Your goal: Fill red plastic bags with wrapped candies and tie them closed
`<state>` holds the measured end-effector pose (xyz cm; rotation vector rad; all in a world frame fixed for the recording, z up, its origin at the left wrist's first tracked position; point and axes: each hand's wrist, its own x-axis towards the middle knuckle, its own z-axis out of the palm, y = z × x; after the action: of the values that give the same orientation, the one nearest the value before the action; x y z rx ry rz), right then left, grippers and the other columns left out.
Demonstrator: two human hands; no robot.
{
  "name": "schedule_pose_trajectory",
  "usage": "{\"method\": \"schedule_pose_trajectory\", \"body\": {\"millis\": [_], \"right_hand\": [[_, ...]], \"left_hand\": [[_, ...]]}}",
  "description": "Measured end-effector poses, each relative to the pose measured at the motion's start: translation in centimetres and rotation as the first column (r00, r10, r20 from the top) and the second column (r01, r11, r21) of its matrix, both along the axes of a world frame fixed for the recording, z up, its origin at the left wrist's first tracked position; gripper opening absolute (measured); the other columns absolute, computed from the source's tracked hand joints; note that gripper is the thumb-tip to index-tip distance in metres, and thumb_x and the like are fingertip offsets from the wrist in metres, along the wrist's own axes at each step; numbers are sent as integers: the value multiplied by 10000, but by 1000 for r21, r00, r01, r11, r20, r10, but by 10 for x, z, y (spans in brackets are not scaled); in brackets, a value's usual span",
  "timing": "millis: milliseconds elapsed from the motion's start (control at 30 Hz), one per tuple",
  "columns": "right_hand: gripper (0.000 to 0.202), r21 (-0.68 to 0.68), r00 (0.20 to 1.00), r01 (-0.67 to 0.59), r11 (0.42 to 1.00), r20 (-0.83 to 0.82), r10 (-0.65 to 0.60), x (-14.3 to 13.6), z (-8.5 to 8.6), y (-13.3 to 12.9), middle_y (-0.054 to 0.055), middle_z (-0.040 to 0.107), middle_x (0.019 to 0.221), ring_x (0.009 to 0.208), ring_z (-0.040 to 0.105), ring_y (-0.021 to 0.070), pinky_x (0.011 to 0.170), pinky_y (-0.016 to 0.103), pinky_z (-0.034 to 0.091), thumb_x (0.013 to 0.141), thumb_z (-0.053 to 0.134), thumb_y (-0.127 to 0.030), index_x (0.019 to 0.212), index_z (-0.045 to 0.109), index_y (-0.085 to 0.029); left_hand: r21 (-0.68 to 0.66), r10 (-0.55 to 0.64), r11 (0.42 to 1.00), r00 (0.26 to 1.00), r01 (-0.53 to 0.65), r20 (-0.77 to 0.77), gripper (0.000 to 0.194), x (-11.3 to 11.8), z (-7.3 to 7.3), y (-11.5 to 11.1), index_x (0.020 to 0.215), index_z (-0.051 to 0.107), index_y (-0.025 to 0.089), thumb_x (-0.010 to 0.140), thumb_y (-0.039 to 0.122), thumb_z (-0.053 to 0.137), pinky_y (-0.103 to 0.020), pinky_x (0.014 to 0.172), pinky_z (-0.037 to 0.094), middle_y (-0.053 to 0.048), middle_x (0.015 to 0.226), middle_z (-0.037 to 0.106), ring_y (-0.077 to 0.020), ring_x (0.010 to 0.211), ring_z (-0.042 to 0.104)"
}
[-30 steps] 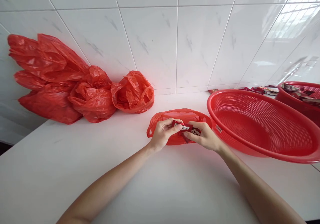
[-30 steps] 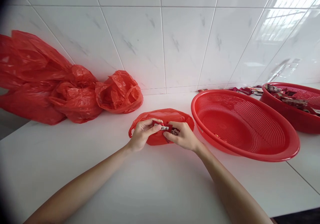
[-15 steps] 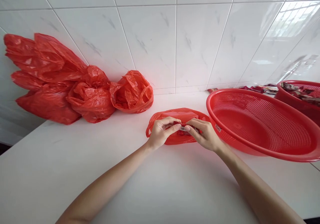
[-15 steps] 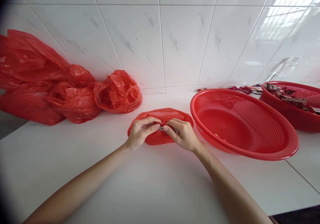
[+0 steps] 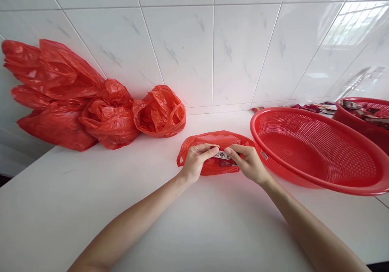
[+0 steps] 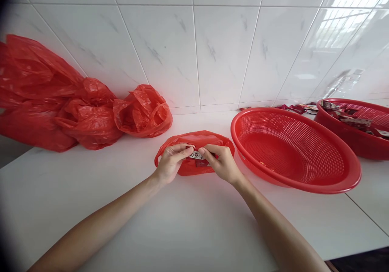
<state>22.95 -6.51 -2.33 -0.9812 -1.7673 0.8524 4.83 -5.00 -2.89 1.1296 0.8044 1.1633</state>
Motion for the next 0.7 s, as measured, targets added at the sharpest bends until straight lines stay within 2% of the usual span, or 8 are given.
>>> {"method": "schedule_pose_trajectory", "body": {"millis": [67,133,200,267,367,533,700], "right_hand": [[535,-78,997,-10,997,-80,4,1,1,1,-30,366,585,547,330,112,501,270,315,928,529,-619,596,437,-210],[462,-169,984,-35,985,-177,4,1,2,3,-8,502,637,583,455,127,532,270,423,891,600,-603,674,573,-196],[367,-239,965,-83,967,-262,18,2,3,4,26,636,790,653,566,149,590,293,521,831,699,-560,827,669,-194],[362,-260,948,-118,958,-316,31,3,3,5,58,690,961,682,611,153,620,314,569,779,765,-520,937,687,-204],[407,-259,942,-104,960,-335,12,5,0,7,72,705,1012,680,624,149,641,330,593,777,779,-498,1048,663,-218],[410,-265,946,-43,963,-321,-46,7,-3,9,43,704,903,754,650,169,697,335,605,784,780,-493,1053,636,-220],[392,-242,955,-27,970,-292,-47,6,-6,10,60,698,913,827,668,203,716,358,608,785,771,-516,984,641,-204]], "left_hand": [[-29,70,997,997,-69,14,283,-2,-1,4,731,779,196,661,458,859,-316,764,558,-34,770,753,-194,782,682],[-70,177,982,984,-175,27,334,-5,-6,11,718,755,194,625,493,870,-312,744,558,-29,775,750,-191,763,683],[-101,271,958,962,-268,17,377,-10,-14,19,718,735,191,594,518,875,-307,727,556,-25,768,743,-189,748,683],[-102,311,945,950,-312,-24,398,-14,-23,26,729,726,186,601,539,859,-320,727,559,-29,762,740,-198,744,688],[-52,318,945,943,-324,-97,355,-19,-34,32,801,743,186,660,502,823,-360,798,564,-49,836,761,-231,830,708],[58,339,941,925,-334,-174,278,-22,-34,35,983,751,215,706,198,757,-391,1014,506,-71,1156,748,-259,1152,663],[275,364,919,873,-281,-324,289,-22,-37,29,986,731,206,735,105,630,-425,1044,494,-67,1116,745,-251,1131,666]]}}
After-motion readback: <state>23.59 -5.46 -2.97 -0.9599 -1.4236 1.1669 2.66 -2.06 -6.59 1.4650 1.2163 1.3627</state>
